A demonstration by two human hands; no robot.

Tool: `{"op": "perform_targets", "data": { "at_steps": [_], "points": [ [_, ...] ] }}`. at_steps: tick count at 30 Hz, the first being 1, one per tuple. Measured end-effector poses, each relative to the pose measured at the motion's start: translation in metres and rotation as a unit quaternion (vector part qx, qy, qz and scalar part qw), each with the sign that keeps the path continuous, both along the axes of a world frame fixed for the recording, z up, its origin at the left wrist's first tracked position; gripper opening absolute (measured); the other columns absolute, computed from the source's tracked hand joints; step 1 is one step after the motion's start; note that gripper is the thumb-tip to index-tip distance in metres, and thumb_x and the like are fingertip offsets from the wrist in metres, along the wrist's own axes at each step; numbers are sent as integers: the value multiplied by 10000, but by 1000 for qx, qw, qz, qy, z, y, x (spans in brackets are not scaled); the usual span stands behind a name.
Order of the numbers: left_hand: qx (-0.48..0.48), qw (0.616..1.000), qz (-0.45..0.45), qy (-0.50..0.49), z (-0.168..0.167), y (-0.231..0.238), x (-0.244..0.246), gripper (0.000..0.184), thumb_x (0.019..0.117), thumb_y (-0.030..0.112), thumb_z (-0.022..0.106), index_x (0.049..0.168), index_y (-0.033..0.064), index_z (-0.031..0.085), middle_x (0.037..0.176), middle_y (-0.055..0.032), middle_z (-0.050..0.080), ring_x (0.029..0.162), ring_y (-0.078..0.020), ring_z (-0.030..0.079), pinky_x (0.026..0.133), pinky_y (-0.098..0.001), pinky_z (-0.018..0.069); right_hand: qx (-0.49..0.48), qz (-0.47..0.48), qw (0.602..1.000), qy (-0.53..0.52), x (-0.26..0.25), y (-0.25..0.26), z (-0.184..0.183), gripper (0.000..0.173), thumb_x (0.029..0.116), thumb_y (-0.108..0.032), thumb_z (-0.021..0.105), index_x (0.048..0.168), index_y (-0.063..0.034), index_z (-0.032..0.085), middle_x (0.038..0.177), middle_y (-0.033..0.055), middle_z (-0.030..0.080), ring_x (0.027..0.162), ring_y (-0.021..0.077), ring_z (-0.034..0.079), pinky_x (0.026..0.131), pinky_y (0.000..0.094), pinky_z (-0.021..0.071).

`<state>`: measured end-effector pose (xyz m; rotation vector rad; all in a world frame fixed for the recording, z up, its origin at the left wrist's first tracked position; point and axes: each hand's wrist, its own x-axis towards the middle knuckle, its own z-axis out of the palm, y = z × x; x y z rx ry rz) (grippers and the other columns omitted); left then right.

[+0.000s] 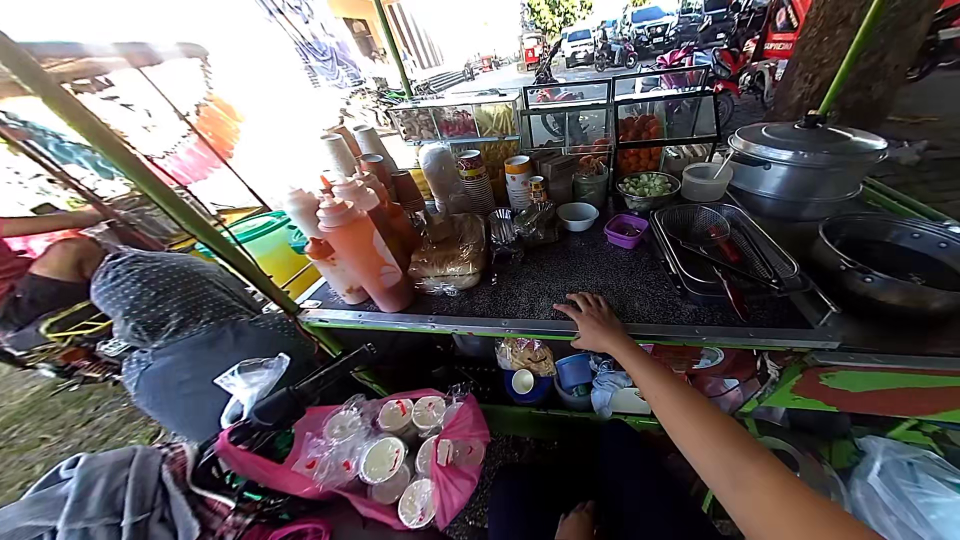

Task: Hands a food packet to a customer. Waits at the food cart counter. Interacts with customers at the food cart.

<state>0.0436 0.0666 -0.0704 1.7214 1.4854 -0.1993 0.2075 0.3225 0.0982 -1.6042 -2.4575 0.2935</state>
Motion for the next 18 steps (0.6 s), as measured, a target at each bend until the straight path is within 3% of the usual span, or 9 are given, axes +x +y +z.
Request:
{"op": "perform_targets", "data": {
  "at_steps": [15, 18],
  "points": [
    [1, 1000, -7, 2, -5, 1, -1, 434, 1067, 335, 497, 1412, 92, 603, 1439, -157, 607, 1392, -330, 526, 1195, -589, 325, -4, -4, 1000, -7, -1, 1, 0, 909, 789, -305, 841, 1577, -367, 391, 1642, 91, 358, 1526, 347, 287, 1219, 599, 202],
    [-4, 1000, -12, 8, -5, -1, -1, 430, 1072, 343, 493, 1403, 98, 613, 1415, -153, 623, 1354, -330, 559, 1164, -591, 367, -6, -3, 1000, -4, -1, 0, 0, 908, 797, -299, 837, 1581, -368, 385, 1647, 92, 349, 1528, 350, 280, 1222, 597, 195]
  ]
}}
